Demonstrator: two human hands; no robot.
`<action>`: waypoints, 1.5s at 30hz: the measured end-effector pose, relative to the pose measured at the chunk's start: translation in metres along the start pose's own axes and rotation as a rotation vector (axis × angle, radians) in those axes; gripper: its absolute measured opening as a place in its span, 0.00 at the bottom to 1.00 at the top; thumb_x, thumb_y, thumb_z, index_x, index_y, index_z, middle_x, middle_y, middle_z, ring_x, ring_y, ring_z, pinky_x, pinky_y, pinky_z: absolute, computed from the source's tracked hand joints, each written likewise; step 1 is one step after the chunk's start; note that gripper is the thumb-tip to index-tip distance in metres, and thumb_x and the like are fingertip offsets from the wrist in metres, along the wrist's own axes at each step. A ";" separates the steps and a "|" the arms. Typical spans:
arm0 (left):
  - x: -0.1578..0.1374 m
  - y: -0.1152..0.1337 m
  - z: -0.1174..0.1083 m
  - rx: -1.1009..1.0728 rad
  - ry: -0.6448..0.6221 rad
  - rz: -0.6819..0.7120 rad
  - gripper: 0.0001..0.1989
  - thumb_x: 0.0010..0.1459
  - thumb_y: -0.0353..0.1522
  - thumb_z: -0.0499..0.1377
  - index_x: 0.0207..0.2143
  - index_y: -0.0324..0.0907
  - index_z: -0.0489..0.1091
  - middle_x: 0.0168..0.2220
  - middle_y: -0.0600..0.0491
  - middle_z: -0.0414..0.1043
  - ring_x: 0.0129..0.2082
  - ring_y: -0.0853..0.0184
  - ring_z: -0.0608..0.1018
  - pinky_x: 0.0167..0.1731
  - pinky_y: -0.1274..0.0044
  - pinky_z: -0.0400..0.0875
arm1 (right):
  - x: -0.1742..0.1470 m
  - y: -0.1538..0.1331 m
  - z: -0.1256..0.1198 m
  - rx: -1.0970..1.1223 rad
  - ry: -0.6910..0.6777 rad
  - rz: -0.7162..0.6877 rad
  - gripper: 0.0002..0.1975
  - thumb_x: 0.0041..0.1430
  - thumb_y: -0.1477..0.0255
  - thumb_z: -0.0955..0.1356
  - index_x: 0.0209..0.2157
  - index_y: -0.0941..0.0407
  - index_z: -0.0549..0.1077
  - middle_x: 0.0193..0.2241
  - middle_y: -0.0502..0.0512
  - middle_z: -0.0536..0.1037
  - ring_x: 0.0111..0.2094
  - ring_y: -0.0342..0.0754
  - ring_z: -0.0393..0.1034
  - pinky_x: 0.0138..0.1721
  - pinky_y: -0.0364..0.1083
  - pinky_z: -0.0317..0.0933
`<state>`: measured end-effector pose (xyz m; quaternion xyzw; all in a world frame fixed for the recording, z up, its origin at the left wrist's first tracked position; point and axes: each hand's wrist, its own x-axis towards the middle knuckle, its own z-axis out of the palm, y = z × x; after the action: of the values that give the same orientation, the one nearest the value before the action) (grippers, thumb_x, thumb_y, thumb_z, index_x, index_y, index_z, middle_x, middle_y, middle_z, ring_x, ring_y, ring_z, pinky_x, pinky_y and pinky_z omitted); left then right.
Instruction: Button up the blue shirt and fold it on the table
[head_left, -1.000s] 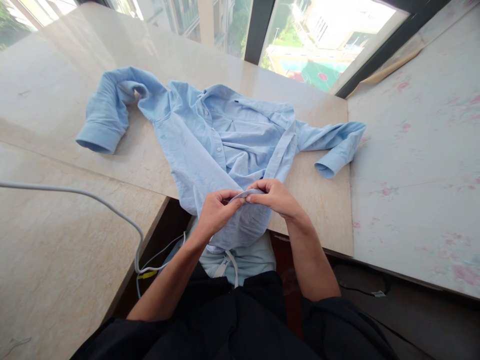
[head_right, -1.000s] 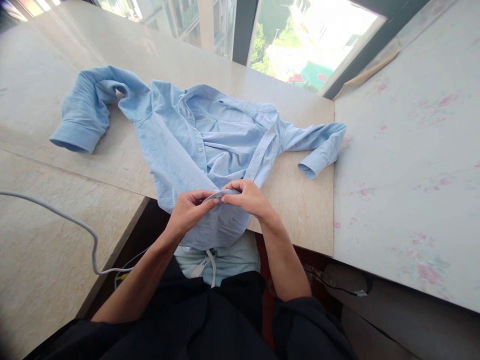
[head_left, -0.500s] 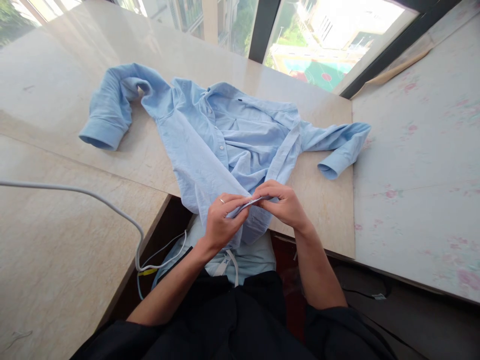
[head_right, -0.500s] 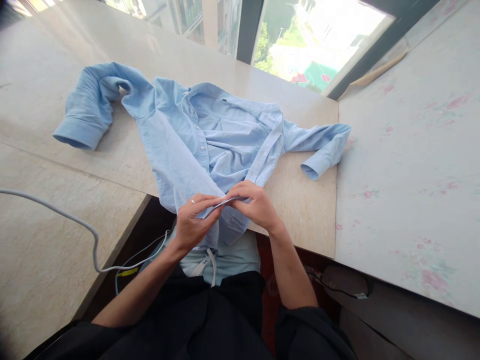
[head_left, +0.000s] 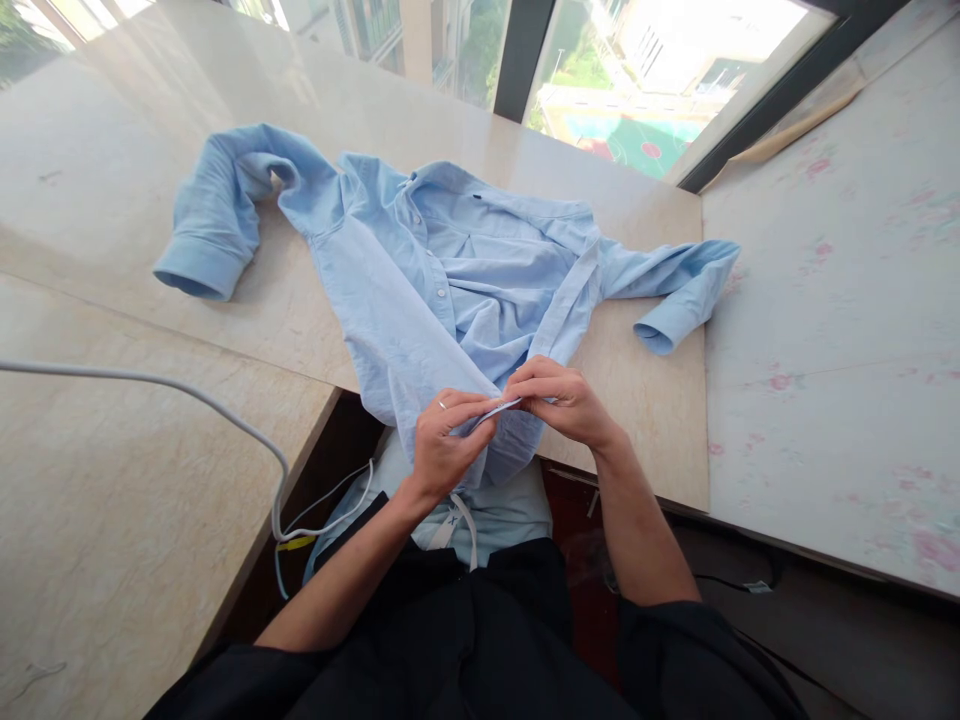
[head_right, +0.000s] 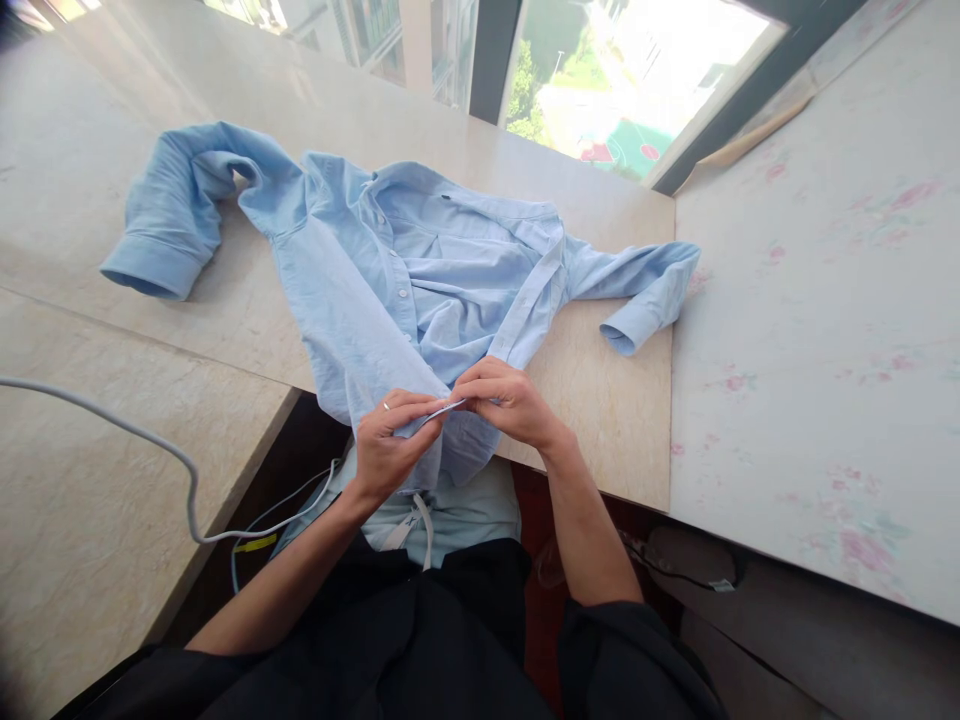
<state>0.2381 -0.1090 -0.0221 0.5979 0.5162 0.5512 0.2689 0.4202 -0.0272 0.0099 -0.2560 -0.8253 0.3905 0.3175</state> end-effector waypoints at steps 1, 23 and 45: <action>0.000 0.000 0.000 -0.038 -0.019 -0.054 0.07 0.56 0.26 0.64 0.38 0.42 0.80 0.35 0.52 0.79 0.36 0.69 0.79 0.40 0.75 0.74 | 0.001 0.001 -0.001 0.008 -0.013 0.019 0.07 0.64 0.74 0.68 0.37 0.53 0.79 0.34 0.54 0.78 0.38 0.47 0.71 0.42 0.48 0.66; -0.004 0.000 0.003 0.154 0.054 0.238 0.05 0.58 0.26 0.63 0.36 0.43 0.77 0.35 0.53 0.78 0.34 0.70 0.77 0.38 0.74 0.72 | -0.015 0.001 0.008 -0.097 0.096 -0.069 0.11 0.65 0.77 0.63 0.37 0.52 0.77 0.34 0.54 0.78 0.39 0.48 0.70 0.50 0.55 0.65; -0.002 -0.007 0.007 0.115 0.024 0.182 0.03 0.60 0.29 0.62 0.35 0.42 0.77 0.34 0.52 0.78 0.35 0.69 0.77 0.40 0.73 0.71 | -0.005 0.000 0.005 -0.059 -0.005 -0.023 0.12 0.61 0.81 0.60 0.35 0.55 0.73 0.35 0.56 0.75 0.41 0.49 0.68 0.44 0.51 0.62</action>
<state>0.2428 -0.1071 -0.0304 0.6503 0.4936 0.5498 0.1766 0.4202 -0.0330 0.0058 -0.2547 -0.8402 0.3629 0.3122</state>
